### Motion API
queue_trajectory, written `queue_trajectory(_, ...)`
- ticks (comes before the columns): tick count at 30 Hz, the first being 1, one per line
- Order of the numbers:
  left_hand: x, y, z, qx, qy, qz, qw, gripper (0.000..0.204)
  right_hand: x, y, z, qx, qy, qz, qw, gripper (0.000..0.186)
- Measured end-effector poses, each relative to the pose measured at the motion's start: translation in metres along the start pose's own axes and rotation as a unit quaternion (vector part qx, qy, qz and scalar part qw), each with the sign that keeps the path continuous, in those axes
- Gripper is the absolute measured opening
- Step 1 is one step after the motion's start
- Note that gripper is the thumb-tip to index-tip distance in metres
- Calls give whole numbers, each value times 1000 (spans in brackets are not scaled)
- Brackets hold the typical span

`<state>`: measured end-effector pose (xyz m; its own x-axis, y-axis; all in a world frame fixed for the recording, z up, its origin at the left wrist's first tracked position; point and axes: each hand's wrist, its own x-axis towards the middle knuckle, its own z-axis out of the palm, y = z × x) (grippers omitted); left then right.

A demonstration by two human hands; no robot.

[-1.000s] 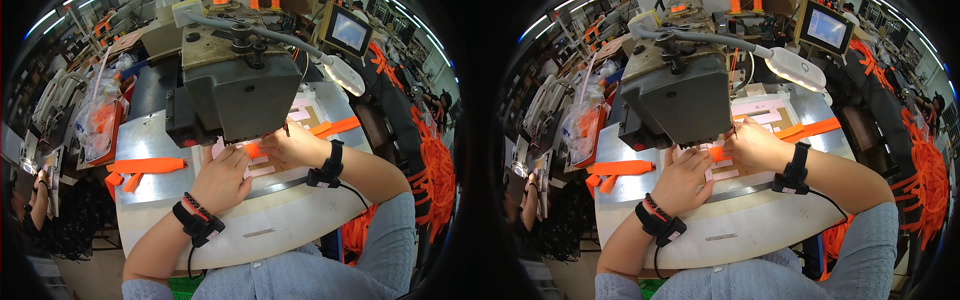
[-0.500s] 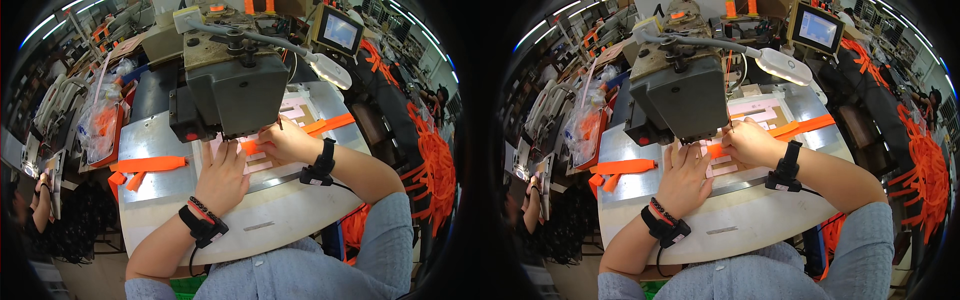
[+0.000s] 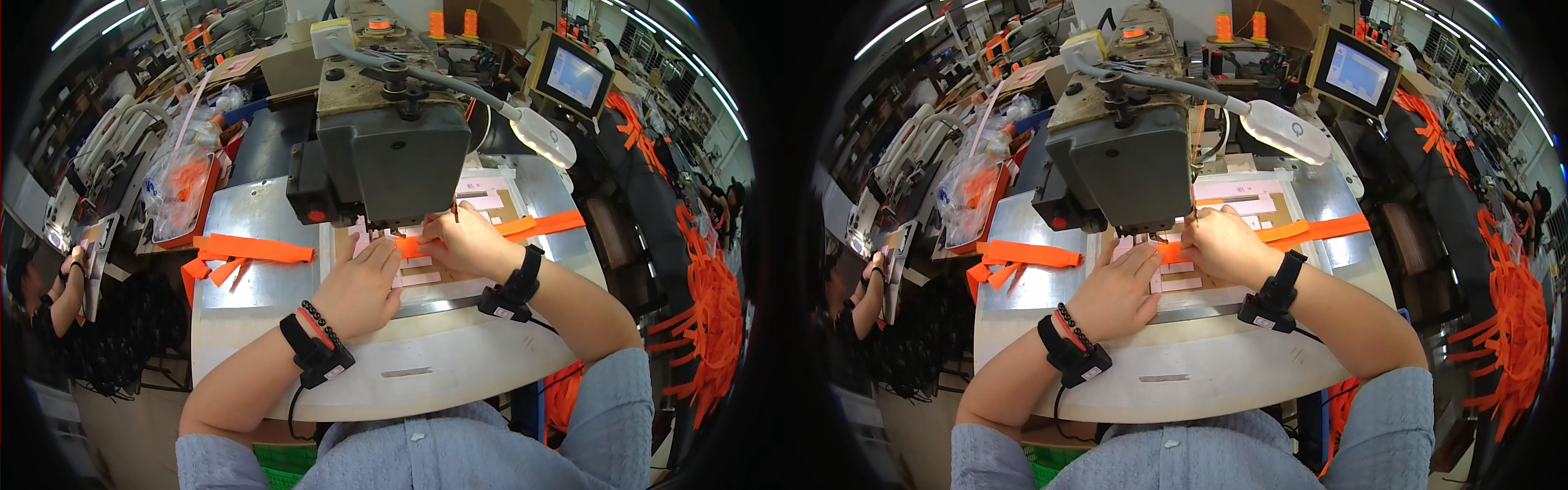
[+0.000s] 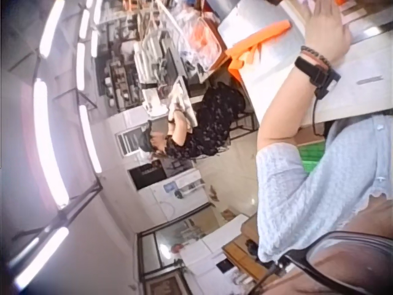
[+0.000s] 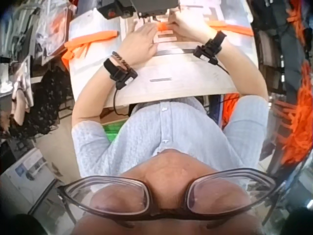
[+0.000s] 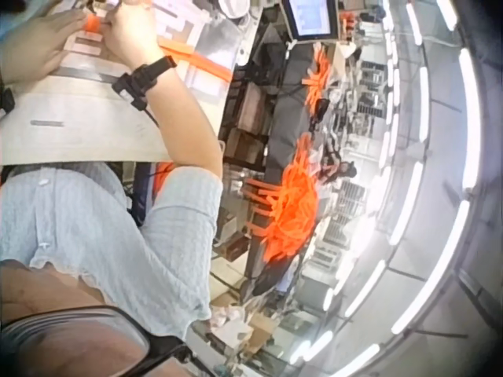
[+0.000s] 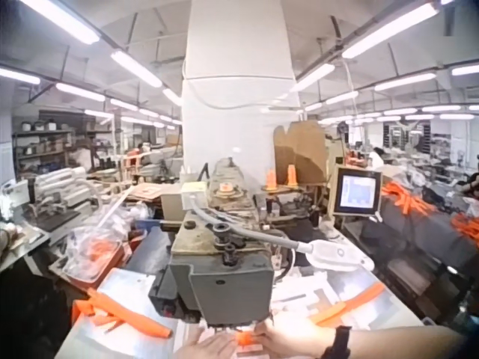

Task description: Sewing orange fabric straps using an industrial sewing machine.

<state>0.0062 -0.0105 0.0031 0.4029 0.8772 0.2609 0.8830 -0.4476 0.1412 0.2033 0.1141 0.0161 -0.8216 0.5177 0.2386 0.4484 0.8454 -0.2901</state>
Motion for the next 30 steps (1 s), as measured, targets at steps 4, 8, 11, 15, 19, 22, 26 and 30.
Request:
queue_trajectory(4,0,-5,-1,1,-5,17,1000,50,-2,5,6,-5,25,-26,999,4)
queue_trajectory(8,-1,-10,-2,0,-10,26,1000,50,-1,1,3,-22,-1,2,1000,9)
queue_trajectory(11,1,-12,-1,-1,-11,29,1000,51,-1,4,4,-12,17,-9,1000,5)
queue_trajectory(15,3,-19,-2,-11,-22,39,999,54,0,5,-1,11,3,3,1000,7)
queue_trajectory(19,6,-27,1,-4,-24,33,999,55,5,7,-2,17,11,11,1000,9)
queue_trajectory(22,10,-33,1,-8,-41,16,999,53,10,16,6,10,25,16,1000,13)
queue_trajectory(26,12,-36,-2,-19,-63,-5,998,49,15,15,4,2,16,26,1000,17)
queue_trajectory(30,12,-34,0,-11,-43,-3,999,49,15,14,4,3,25,33,999,17)
